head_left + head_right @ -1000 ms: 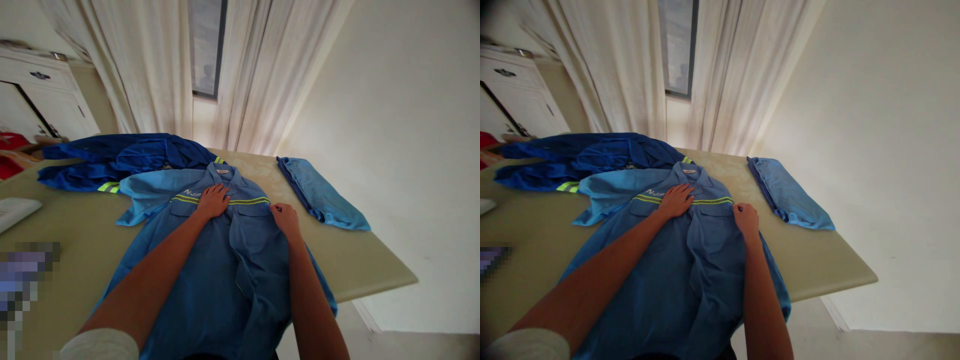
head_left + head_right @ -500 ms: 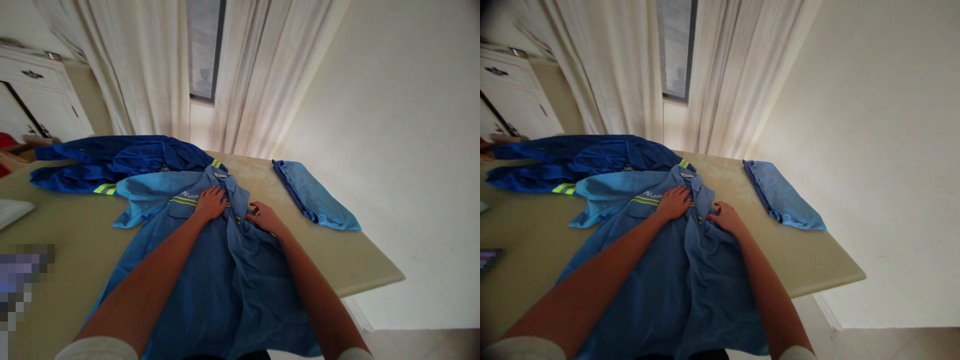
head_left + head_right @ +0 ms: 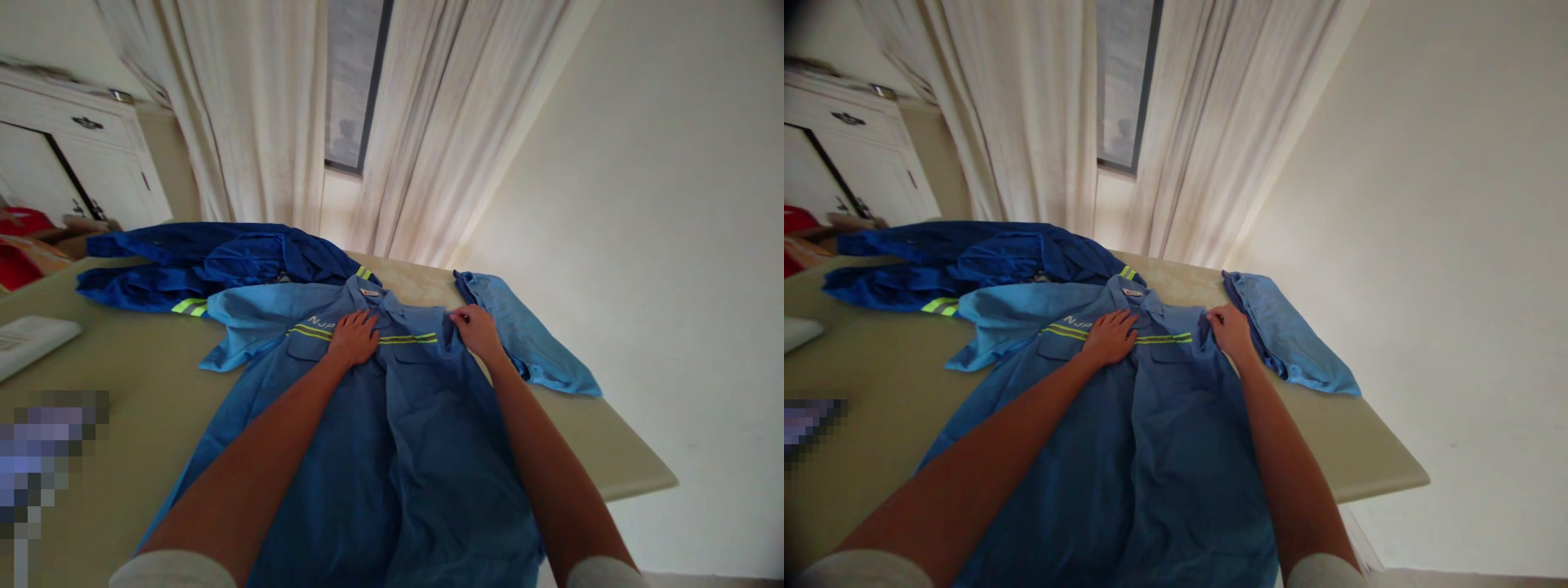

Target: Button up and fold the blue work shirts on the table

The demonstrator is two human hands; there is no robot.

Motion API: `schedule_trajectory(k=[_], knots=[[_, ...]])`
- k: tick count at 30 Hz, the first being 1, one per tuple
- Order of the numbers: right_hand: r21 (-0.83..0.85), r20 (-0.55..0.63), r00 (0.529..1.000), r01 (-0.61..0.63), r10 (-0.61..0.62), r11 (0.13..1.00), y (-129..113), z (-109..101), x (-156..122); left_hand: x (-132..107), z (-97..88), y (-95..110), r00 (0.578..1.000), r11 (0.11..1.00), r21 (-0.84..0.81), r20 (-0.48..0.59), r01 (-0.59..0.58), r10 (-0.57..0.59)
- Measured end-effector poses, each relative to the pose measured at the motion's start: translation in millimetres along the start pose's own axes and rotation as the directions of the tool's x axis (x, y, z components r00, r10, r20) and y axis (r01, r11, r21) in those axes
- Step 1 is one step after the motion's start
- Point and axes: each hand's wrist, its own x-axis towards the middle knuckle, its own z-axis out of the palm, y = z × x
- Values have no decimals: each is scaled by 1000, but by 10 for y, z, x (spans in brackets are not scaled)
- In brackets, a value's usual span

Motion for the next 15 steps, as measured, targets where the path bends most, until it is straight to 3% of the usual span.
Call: schedule_trajectory(k=[2, 3, 5, 9, 11, 15], knots=[[1, -219, 970, -111, 109, 994, 186, -34, 17, 0, 1, 6, 1000, 1000, -4, 0, 4, -4], [11, -274, 947, -172, 168, 985, 268, -10, -1, 1, 3, 9, 1000, 1000, -7, -2, 3, -3], [32, -229, 926, -301, 300, 953, 399, 110, -80, 3, 7, 14, 1000, 1000, -11, -7, 3, -3], [14, 30, 885, -466, 465, 885, 518, 486, -300, -1, 7, 20, 1000, 1000, -14, -20, -1, 0], [0, 38, 883, -469, 469, 883, 528, 636, -352, -8, 4, 15, 1000, 1000, -16, -22, -5, 4], [111, -97, 887, -441, 451, 891, 545, 720, -243, -11, 14, -10, 1000, 999, -44, -8, -7, 6]])
